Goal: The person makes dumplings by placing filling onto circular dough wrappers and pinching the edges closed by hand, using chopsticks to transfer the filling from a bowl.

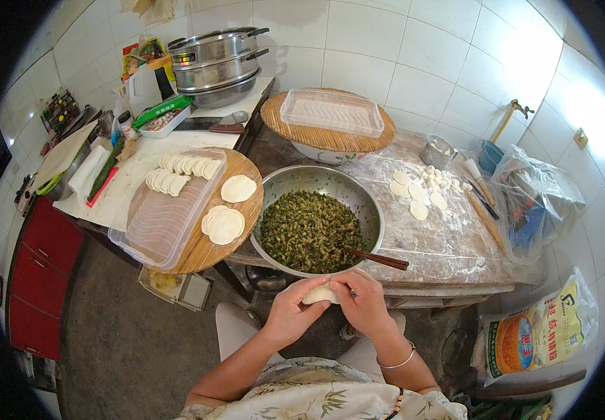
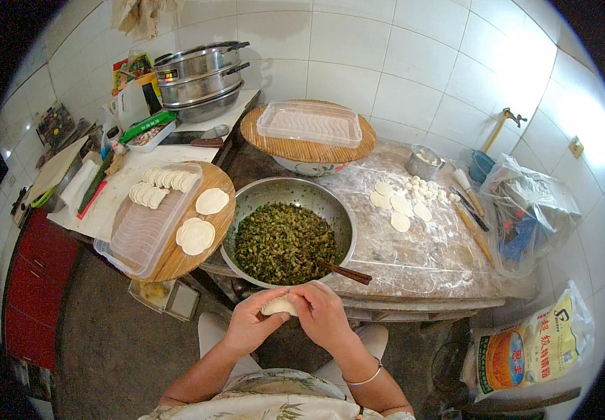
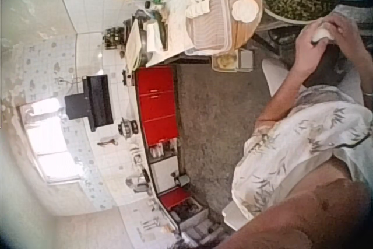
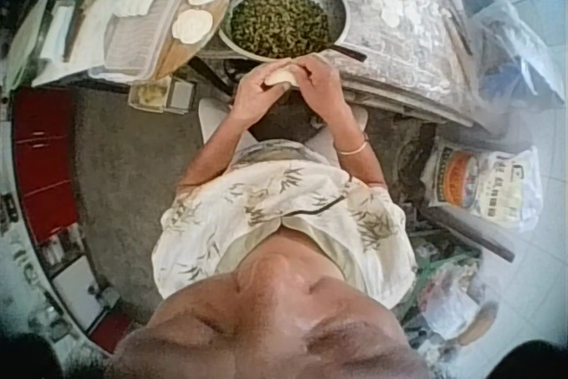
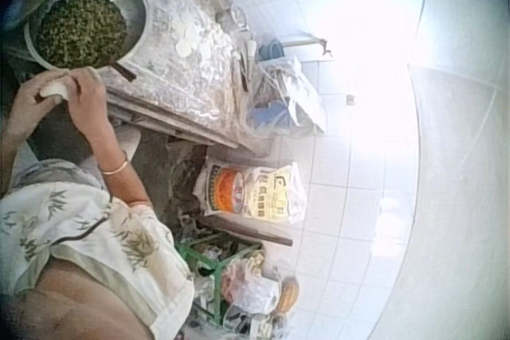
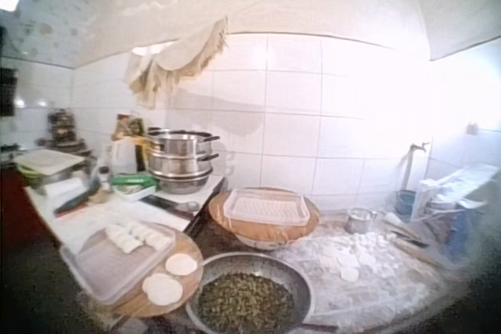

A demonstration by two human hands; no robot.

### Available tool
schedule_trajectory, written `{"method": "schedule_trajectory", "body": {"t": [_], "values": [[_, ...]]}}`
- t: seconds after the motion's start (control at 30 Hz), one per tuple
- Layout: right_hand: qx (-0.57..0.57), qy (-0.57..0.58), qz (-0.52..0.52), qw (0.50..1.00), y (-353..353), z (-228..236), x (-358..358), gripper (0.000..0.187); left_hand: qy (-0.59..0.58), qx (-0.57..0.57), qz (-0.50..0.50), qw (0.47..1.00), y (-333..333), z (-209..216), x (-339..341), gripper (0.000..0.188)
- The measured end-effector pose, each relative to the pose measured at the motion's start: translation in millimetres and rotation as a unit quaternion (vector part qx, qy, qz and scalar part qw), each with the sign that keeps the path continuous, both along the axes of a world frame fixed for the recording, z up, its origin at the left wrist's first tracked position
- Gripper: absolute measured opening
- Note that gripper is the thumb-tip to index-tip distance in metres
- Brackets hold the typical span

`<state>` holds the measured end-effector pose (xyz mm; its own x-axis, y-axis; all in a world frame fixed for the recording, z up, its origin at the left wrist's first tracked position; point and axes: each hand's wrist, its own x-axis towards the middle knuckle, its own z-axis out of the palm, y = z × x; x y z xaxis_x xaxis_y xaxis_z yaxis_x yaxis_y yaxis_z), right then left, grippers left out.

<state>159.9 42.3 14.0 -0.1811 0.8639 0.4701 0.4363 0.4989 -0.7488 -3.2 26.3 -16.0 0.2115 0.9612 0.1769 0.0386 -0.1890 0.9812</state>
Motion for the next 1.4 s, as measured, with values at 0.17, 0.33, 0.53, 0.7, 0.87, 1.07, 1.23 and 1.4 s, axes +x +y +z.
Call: {"method": "schedule_trajectory", "body": {"t": [0.17,0.33,0.53,0.7,0.87,1.07,1.23,1.4], "values": [[-0.049,0.04,-0.002,0.998,0,2,1,0.008,0.031,0.002,0.032,0.999,1,7,-2,0.041],[-0.004,-0.002,-0.004,1.0,1,0,0,0.009,0.032,-0.004,0.028,0.999,0,13,0,0.039],[0.019,0.033,0.007,0.999,5,-4,-1,0.01,0.021,0.033,0.05,0.998,1,7,-1,0.036],[-0.01,0.007,-0.006,1.0,0,5,-5,0.007,-0.008,0.002,0.05,0.999,1,3,-2,0.035],[0.027,-0.003,-0.019,0.999,2,-3,-5,0.005,0.044,0.075,0.043,0.995,1,9,0,0.033],[-0.041,0.044,0.016,0.998,-1,-1,-3,0.007,-0.038,0.001,0.041,0.998,1,-4,-3,0.032],[0.028,-0.02,0.009,0.999,0,-6,-4,0.01,-0.02,0.006,0.023,1.0,1,3,0,0.027],[0.003,0.018,0.026,0.999,-1,-5,-6,0.01,-0.105,-0.064,0.037,0.992,-1,9,-2,0.027]]}}
